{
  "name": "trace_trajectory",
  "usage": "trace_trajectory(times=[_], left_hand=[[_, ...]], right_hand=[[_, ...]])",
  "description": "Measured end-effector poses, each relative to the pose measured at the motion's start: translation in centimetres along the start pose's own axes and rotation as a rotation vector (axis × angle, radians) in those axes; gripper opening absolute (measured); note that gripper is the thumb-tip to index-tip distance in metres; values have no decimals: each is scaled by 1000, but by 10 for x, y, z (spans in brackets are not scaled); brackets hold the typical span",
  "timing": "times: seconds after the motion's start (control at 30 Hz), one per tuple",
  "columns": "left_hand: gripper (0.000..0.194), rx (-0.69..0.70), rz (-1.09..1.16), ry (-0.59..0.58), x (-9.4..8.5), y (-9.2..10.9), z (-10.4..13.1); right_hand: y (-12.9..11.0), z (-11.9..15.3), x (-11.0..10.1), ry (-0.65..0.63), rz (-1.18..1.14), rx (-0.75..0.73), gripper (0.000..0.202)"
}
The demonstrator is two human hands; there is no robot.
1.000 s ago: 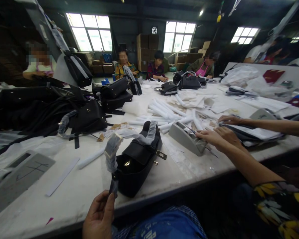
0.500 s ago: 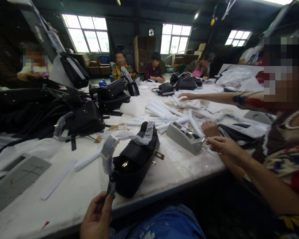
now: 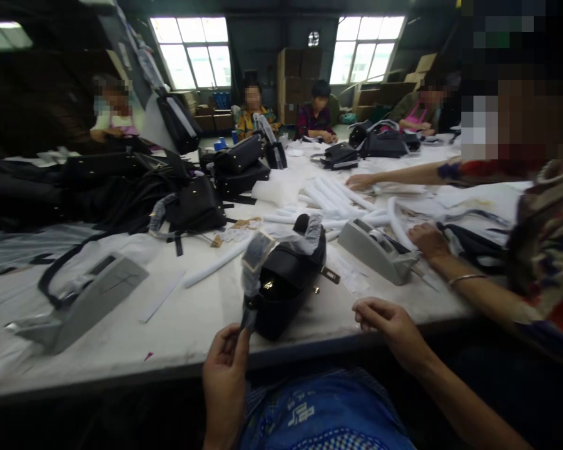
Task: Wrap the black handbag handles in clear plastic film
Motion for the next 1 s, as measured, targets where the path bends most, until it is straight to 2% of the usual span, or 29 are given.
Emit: trace_trajectory(times=[0.1, 0.17, 0.23, 0.33, 0.43, 0.53, 0.67, 0.77, 0.83, 0.9, 1.0], left_hand=[[29, 89, -32, -32, 2, 4, 3], [26, 130, -58, -27, 2, 6, 4], [24, 168, -73, -15, 2, 9, 6], [21, 207, -91, -25, 1, 12, 9], [19, 221, -120, -38, -1, 13, 10], [19, 218, -134, -36, -4, 14, 9], [18, 175, -102, -62, -6, 17, 9], [20, 107, -34, -116, -6, 21, 9], [25, -26, 33, -174, -7, 20, 10], [31, -222, 107, -266, -6, 18, 12], [39, -437, 186, -380, -6, 16, 15]], right_hand=[[-41, 16, 76, -260, -125, -31, 36], [-63, 21, 116, -375, -167, -52, 37], [-78, 20, 146, -399, -166, -82, 36], [-86, 13, 171, -345, -67, -125, 36], [-87, 7, 180, -292, 106, -129, 38], [-87, 5, 180, -271, 231, -114, 40], [-85, 4, 175, -299, 305, -118, 42], [-81, 3, 172, -383, 253, -159, 39], [-78, 4, 171, -491, 177, -186, 34], [-73, 5, 170, -564, 120, -194, 31], [-67, 6, 169, -533, 117, -214, 26]])
Point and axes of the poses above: each hand's wrist, its own z-axis away from the middle knuckle, its own x-axis out of the palm, y = z × x, the point moved 4 cm from there along -z, towards the middle knuckle, and after that the axes turned 6 degrees about z, right-handed, at the moved point
